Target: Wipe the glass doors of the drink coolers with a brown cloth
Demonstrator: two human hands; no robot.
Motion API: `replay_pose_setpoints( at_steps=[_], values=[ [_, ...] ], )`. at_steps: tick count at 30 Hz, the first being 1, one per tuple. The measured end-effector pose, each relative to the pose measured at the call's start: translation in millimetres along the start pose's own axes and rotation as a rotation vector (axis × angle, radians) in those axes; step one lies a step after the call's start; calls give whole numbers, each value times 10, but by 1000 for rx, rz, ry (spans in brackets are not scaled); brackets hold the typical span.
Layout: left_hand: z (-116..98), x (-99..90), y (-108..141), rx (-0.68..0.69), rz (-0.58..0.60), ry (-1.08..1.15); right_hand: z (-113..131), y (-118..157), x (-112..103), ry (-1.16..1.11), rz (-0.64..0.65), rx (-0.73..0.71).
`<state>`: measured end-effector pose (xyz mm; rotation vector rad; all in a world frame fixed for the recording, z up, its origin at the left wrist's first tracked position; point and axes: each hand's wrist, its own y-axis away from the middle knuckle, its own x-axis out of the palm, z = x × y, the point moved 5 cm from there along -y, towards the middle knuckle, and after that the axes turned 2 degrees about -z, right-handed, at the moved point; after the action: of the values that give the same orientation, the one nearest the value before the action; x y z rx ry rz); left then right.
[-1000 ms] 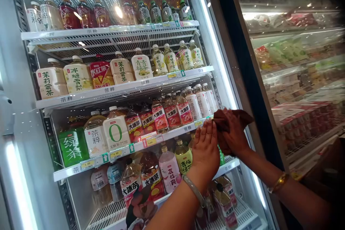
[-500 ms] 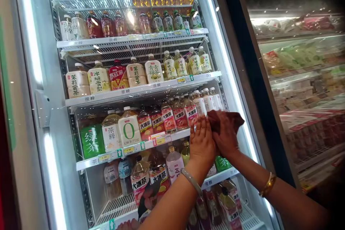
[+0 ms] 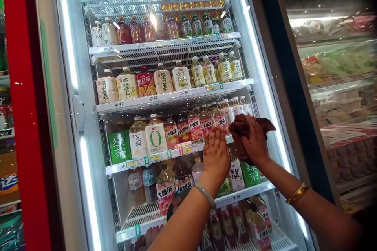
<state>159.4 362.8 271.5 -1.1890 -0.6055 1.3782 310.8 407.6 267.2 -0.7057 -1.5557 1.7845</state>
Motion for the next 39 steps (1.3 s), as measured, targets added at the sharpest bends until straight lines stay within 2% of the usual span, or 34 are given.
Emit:
replay_pose_setpoints(
  at_steps=[2, 6, 9, 11, 15, 18, 20, 24, 28, 33, 37, 39],
  values=[
    [59, -24, 4, -22, 6, -4, 43, -18, 12, 9, -18, 17],
    [201, -83, 1, -93, 3, -12, 198, -19, 113, -23, 123, -110],
    [257, -154, 9, -46, 3, -27, 218, -52, 82, 1, 48, -47],
    [316, -207, 20, -66, 23, -34, 276, -65, 89, 10, 39, -46],
    [465, -318, 53, -110, 53, -43, 481, -98, 180, -31, 180, -206],
    [564, -386, 81, -50, 38, -68, 538, -174, 184, -11, 93, -134],
    [652, -418, 106, -57, 28, -80, 625, -198, 223, -3, 74, -124],
    [825, -486, 179, -113, 7, -89, 889, -190, 353, -46, 209, -283],
    [910, -561, 230, -78, 4, -81, 971, -228, 352, -15, 102, -164],
    [1065, -644, 255, -182, -24, -63, 1212, -191, 484, -28, 193, -258],
    [1113, -676, 289, -118, -46, -71, 1277, -194, 502, 6, 108, -155],
    [1156, -687, 315, -145, -46, -66, 1347, -180, 539, 2, 140, -196]
  ],
)
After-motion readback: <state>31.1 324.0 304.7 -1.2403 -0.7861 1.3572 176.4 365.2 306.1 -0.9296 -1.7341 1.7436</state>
